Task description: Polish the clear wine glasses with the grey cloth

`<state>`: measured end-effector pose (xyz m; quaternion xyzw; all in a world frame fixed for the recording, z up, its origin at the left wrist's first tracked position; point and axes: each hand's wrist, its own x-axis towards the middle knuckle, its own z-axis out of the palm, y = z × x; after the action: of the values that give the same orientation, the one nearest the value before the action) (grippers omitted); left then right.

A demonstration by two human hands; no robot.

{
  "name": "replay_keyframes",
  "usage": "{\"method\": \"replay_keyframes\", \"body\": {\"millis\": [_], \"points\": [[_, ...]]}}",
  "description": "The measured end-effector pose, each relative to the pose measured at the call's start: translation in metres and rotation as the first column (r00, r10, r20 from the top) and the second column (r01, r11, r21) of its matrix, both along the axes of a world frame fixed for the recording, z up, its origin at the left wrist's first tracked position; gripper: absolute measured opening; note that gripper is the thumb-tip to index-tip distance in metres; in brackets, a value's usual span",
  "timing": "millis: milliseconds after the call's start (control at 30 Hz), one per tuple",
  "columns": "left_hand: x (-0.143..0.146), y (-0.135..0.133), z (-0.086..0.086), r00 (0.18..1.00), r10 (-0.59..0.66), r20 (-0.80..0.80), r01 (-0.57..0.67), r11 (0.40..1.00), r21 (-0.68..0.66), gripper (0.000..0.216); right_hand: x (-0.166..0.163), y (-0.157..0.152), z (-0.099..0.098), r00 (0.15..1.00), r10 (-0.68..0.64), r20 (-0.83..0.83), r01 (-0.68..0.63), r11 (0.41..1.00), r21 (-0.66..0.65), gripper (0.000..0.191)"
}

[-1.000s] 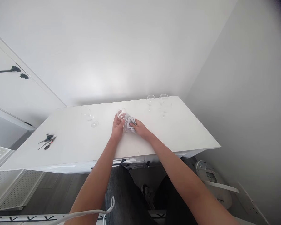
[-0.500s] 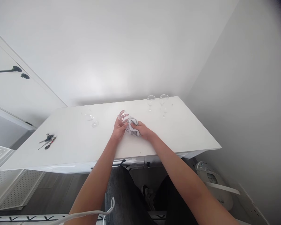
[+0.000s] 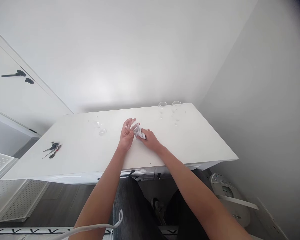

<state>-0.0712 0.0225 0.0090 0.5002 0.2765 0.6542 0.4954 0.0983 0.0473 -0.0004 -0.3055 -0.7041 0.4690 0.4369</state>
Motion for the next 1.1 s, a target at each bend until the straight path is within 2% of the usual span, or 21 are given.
{"method": "replay_keyframes", "body": {"millis": [33,100,167,200,233,267,333,400,433,500,567,600,633,700,767,800,833,900,1000,1033,1100], "points": [[-0.0006,0.0,-0.0007,1.0,-0.009,0.004,0.009,1.0,-0.002,0.073,0.0,0.0,0.0006,0.999,0.024,-0.033,-0.025,0.999,-0.038,0.029],[-0.0018,-0.0002,-0.0024,0.999,-0.038,0.017,0.039,0.999,-0.02,0.073,0.0013,0.0009,0.003,0.98,0.116,-0.165,-0.15,0.966,-0.209,0.036],[-0.0024,-0.0001,-0.0036,0.997,-0.073,0.028,0.074,0.996,-0.046,0.076,0.0034,0.002,0.0052,0.933,0.215,-0.29,-0.316,0.875,-0.368,0.046],[-0.0023,0.0001,-0.0037,0.996,-0.085,0.034,0.086,0.995,-0.055,0.077,0.0042,0.0021,0.0056,0.919,0.235,-0.318,-0.355,0.845,-0.401,0.048],[-0.002,0.0004,-0.0034,0.995,-0.089,0.039,0.091,0.994,-0.056,0.077,0.0045,0.0019,0.0055,0.924,0.222,-0.312,-0.339,0.853,-0.397,0.047],[-0.0016,0.0007,-0.0028,0.995,-0.085,0.043,0.087,0.995,-0.051,0.076,0.0043,0.0013,0.0048,0.945,0.18,-0.274,-0.273,0.895,-0.353,0.044],[-0.0005,0.0015,-0.0012,0.997,-0.06,0.044,0.062,0.998,-0.031,0.071,0.0024,-0.0006,0.0025,0.988,0.028,-0.154,-0.056,0.982,-0.179,0.034],[0.0,0.0018,-0.0002,0.999,-0.033,0.039,0.034,0.999,-0.023,0.068,0.0,-0.002,0.0002,0.994,-0.091,-0.061,0.089,0.996,-0.03,0.028],[0.0,0.0019,-0.0002,0.999,-0.027,0.037,0.028,0.999,-0.028,0.069,-0.0008,-0.0021,-0.0005,0.995,-0.089,-0.051,0.088,0.996,-0.025,0.029],[-0.0005,0.0017,-0.0009,0.999,-0.035,0.041,0.037,0.998,-0.048,0.072,-0.0011,-0.0011,-0.0007,0.993,0.021,-0.118,-0.041,0.985,-0.165,0.035],[-0.001,0.0016,-0.002,0.997,-0.059,0.05,0.062,0.996,-0.063,0.077,-0.0003,0.0005,-0.0002,0.963,0.144,-0.227,-0.214,0.921,-0.325,0.044],[-0.0011,0.0017,-0.0023,0.996,-0.069,0.055,0.072,0.995,-0.063,0.077,0.0001,0.001,0.0,0.954,0.162,-0.252,-0.245,0.904,-0.349,0.046],[-0.0011,0.0019,-0.0023,0.996,-0.072,0.058,0.076,0.996,-0.056,0.076,0.0003,0.001,-0.0001,0.96,0.146,-0.238,-0.22,0.92,-0.325,0.044],[-0.0011,0.0024,-0.0018,0.996,-0.067,0.052,0.069,0.997,-0.037,0.073,-0.0004,-0.0005,-0.0006,0.991,0.039,-0.13,-0.059,0.987,-0.151,0.035],[-0.0011,0.0029,-0.001,0.998,-0.046,0.041,0.047,0.999,-0.026,0.073,-0.0018,-0.0032,-0.001,0.996,-0.087,-0.024,0.088,0.995,0.044,0.026],[-0.0012,0.0031,-0.0008,0.999,-0.036,0.036,0.037,0.999,-0.027,0.074,-0.0023,-0.0045,-0.0008,0.994,-0.111,0.003,0.11,0.99,0.089,0.025],[-0.0013,0.0031,-0.0008,0.999,-0.031,0.033,0.033,0.999,-0.03,0.075,-0.0025,-0.0054,-0.0003,0.995,-0.101,0.002,0.101,0.991,0.084,0.025],[-0.0014,0.0028,-0.0013,0.999,-0.039,0.033,0.04,0.998,-0.039,0.077,-0.002,-0.0057,0.0015,0.995,-0.025,-0.094,0.021,0.999,-0.047,0.028],[-0.0008,0.0023,-0.0018,0.996,-0.081,0.035,0.083,0.995,-0.053,0.078,-0.0001,-0.0038,0.004,0.953,0.084,-0.292,-0.181,0.929,-0.322,0.039],[-0.0005,0.0023,-0.0016,0.996,-0.086,0.039,0.088,0.995,-0.053,0.079,0.0003,-0.0032,0.0043,0.945,0.096,-0.314,-0.212,0.909,-0.359,0.041],[0.0001,0.0024,-0.0008,0.996,-0.072,0.042,0.074,0.996,-0.048,0.077,0.0003,-0.0032,0.0035,0.962,0.078,-0.262,-0.159,0.939,-0.306,0.04]]}}
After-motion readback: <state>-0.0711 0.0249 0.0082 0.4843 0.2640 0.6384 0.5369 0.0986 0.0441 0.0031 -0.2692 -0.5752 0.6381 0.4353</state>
